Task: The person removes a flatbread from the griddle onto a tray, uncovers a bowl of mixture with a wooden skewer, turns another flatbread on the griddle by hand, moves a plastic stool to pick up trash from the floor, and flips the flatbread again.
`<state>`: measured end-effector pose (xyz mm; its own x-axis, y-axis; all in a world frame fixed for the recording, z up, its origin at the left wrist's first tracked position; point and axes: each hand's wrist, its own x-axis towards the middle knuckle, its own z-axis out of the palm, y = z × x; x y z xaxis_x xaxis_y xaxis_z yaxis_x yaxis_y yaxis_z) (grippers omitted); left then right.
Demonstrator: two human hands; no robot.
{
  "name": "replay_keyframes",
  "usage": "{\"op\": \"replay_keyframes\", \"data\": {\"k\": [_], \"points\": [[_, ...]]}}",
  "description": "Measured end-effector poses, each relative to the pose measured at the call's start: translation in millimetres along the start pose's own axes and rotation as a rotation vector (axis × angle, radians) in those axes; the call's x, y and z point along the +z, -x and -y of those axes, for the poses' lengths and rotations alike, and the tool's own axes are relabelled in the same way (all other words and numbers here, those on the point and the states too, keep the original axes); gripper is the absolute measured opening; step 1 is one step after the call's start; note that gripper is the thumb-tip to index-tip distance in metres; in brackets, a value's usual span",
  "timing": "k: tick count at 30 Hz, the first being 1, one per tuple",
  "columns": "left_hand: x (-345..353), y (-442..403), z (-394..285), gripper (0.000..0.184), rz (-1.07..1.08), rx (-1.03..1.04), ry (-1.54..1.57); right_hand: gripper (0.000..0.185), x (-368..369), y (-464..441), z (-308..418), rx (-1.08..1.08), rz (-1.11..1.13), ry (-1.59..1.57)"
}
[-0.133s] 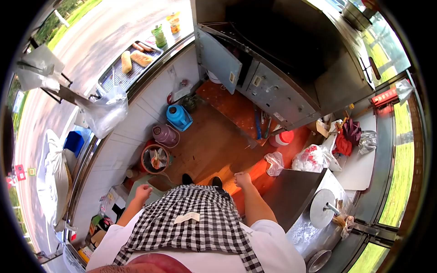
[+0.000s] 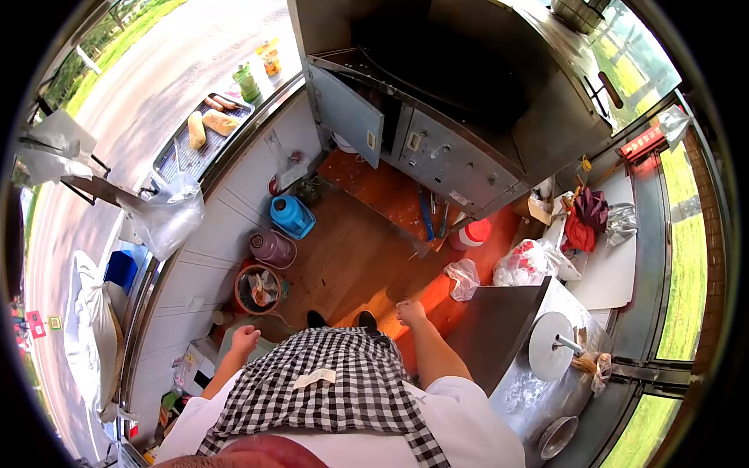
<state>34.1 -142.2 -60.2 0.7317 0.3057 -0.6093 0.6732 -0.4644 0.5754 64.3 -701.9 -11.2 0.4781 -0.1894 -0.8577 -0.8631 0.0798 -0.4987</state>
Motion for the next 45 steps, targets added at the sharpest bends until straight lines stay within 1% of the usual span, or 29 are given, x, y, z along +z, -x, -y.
{"op": "replay_keyframes", "data": {"k": [1, 2, 4, 5, 7, 10, 13, 14, 15, 16, 17, 18, 21, 23, 24, 26, 27, 28, 31, 32, 33, 34, 35, 36, 37, 39, 42, 44, 45], "points": [[10.8, 19.8, -15.0, 0.028, 0.023, 0.022, -0.010, 0.012, -13.7, 16.3, -0.4, 0.010, -0.029, 0.010], [6.6, 28.0, -31.7, 0.024, 0.040, 0.040, 0.056, 0.010, -12.1, 15.2, -1.5, 0.009, -0.028, -0.006], [4.6, 47.3, -75.3, 0.023, 0.026, 0.037, 0.097, 0.006, -12.1, 11.6, -10.7, 0.003, -0.026, -0.033], [6.5, 52.7, -86.4, 0.022, 0.019, 0.027, 0.123, 0.004, -17.2, 2.9, -20.7, -0.008, 0.019, -0.079], [19.7, 50.5, -81.3, 0.025, 0.036, 0.032, 0.123, 0.004, -42.5, -25.4, -52.2, -0.024, 0.101, -0.155], [27.7, 39.0, -68.4, 0.030, 0.054, 0.067, 0.067, 0.004, -61.4, -4.0, -53.4, 0.014, 0.224, -0.050], [30.1, 39.0, -61.2, 0.033, 0.057, 0.058, 0.065, 0.005, -60.4, -3.1, -70.4, 0.067, -0.017, -0.165], [33.0, 42.9, -62.2, 0.034, 0.045, 0.055, 0.084, 0.007, -65.9, -10.9, -81.2, 0.044, -0.026, -0.169], [33.0, 45.8, -64.1, 0.035, 0.034, 0.052, 0.102, 0.008, -76.3, -49.1, -113.6, -0.038, 0.026, -0.116], [28.7, 46.6, -65.0, 0.038, 0.095, 0.046, 0.062, 0.010, -89.5, -99.0, -156.3, -0.178, 0.117, -0.008], [26.9, 45.2, -65.4, 0.039, 0.109, 0.037, 0.053, 0.012, -103.4, -161.9, -206.4, -0.405, 0.226, 0.133], [25.7, 43.8, -64.4, 0.040, 0.125, 0.028, 0.043, 0.014, -112.7, -207.3, -243.5, -0.576, 0.298, 0.212], [13.1, 29.2, -62.4, 0.041, 0.165, 0.035, -0.010, 0.016, -102.0, -198.5, -245.9, -0.466, 0.270, 0.076], [-1.4, 26.8, -65.9, 0.041, 0.187, 0.013, -0.039, 0.016, -90.2, -173.4, -247.6, -0.457, 0.182, 0.197], [-7.8, 22.1, -66.5, 0.039, 0.174, 0.040, -0.040, 0.016, -76.6, -162.9, -242.6, -0.493, 0.117, 0.386], [-21.4, 9.6, -64.2, 0.024, 0.203, 0.013, 0.069, 0.014, -45.6, -125.8, -220.2, -0.433, 0.006, 0.465], [-26.9, 3.7, -61.0, 0.017, 0.217, -0.003, 0.127, 0.013, -32.8, -88.2, -203.2, -0.337, -0.041, 0.356], [-31.8, -3.9, -58.1, 0.018, 0.275, 0.009, 0.154, 0.012, -23.5, -78.9, -199.7, -0.299, -0.055, 0.273], [-41.3, -12.4, -60.5, 0.031, 0.268, -0.017, 0.147, 0.011, -7.3, -60.1, -204.9, -0.240, -0.083, 0.112], [-46.3, -16.2, -63.5, 0.026, 0.274, -0.031, 0.090, 0.011, -0.2, -44.1, -194.7, -0.196, -0.105, 0.085], [-47.3, -9.8, -74.2, 0.021, 0.243, -0.055, 0.085, 0.012, 7.8, -11.2, -179.0, -0.094, -0.158, -0.016], [-45.7, -23.7, -64.0, 0.020, 0.283, -0.065, 0.078, 0.012, 21.9, 43.3, -143.9, 0.002, -0.220, -0.124], [-46.7, -35.2, -59.2, 0.018, 0.318, -0.074, 0.074, 0.013, 31.6, 68.0, -120.4, 0.094, -0.273, -0.335], [-43.4, -39.5, -59.3, 0.019, 0.298, -0.099, 0.052, 0.012, 34.2, 80.9, -114.4, 0.107, -0.290, -0.336], [-44.5, -49.7, -55.1, 0.021, 0.380, -0.053, -0.009, 0.012, 33.1, 86.3, -123.8, 0.127, -0.310, -0.336], [-39.1, -64.5, -52.3, 0.021, 0.426, 0.015, -0.070, 0.019, 7.1, 57.2, -180.8, 0.126, -0.005, -0.655], [-25.6, -73.7, -67.6, 0.024, 0.356, 0.050, -0.169, 0.029, -11.8, 46.5, -208.9, -0.039, 0.368, 0.042], [-15.2, -94.7, -71.7, 0.025, 0.359, 0.200, -0.288, 0.025, -13.1, 49.6, -206.8, -0.116, 0.341, 0.383], [-7.2, -102.9, -71.5, 0.024, 0.333, 0.269, -0.331, 0.022, -13.2, 52.8, -202.0, -0.130, 0.290, 0.463]]}}
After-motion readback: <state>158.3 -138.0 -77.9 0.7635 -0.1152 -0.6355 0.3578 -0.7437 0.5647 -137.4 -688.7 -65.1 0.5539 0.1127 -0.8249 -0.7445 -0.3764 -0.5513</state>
